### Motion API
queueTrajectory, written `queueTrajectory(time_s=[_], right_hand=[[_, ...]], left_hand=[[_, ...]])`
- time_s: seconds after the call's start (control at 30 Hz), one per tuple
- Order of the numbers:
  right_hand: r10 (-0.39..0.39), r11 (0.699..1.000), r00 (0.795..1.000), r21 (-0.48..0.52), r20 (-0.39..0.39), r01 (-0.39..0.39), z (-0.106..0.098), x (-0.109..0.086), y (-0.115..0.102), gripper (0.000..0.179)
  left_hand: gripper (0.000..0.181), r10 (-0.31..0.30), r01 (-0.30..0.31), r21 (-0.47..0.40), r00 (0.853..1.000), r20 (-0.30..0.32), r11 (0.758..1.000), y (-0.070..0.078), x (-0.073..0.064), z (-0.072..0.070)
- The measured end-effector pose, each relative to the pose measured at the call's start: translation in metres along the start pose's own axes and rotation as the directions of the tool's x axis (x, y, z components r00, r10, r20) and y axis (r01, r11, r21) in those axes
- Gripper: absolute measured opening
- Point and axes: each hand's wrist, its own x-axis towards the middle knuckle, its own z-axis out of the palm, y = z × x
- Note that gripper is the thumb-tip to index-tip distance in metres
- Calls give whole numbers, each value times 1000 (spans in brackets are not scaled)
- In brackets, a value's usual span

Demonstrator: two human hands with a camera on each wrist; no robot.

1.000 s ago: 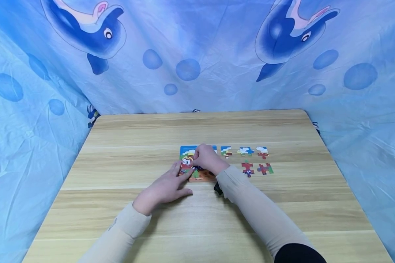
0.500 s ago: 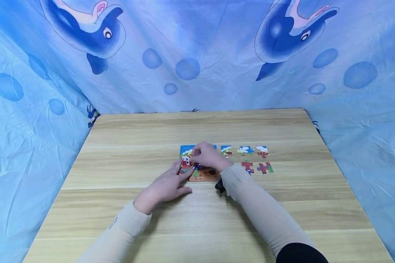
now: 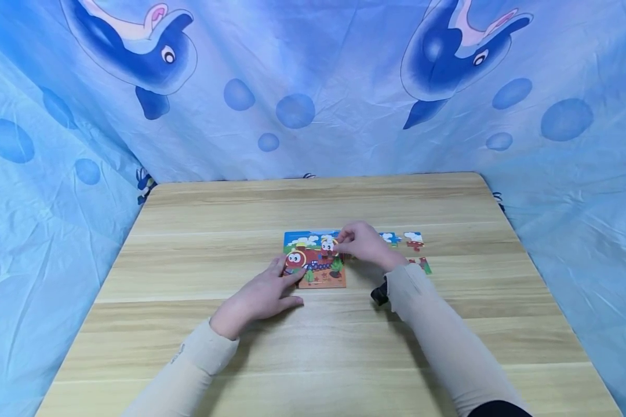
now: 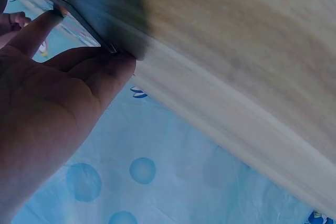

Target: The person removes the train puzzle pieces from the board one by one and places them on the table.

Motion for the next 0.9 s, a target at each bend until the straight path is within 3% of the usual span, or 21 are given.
queueTrajectory(time_s=[0.43,0.77,0.9], right_hand=[[123,992,992,-4,5,-123,-30,-24,40,24],[127,990,990,-67,62,-123,-37,-34,42,28],[101,990,994,-105,44,-96,-35,-33,42,27]], left_hand=[[72,-6,5,-17,1000,-13,1000,1,0,0],[71,-4,4,-23,1000,-14,1000,1,0,1],[71,-6,6,-29,1000,-15,1000,2,0,1]])
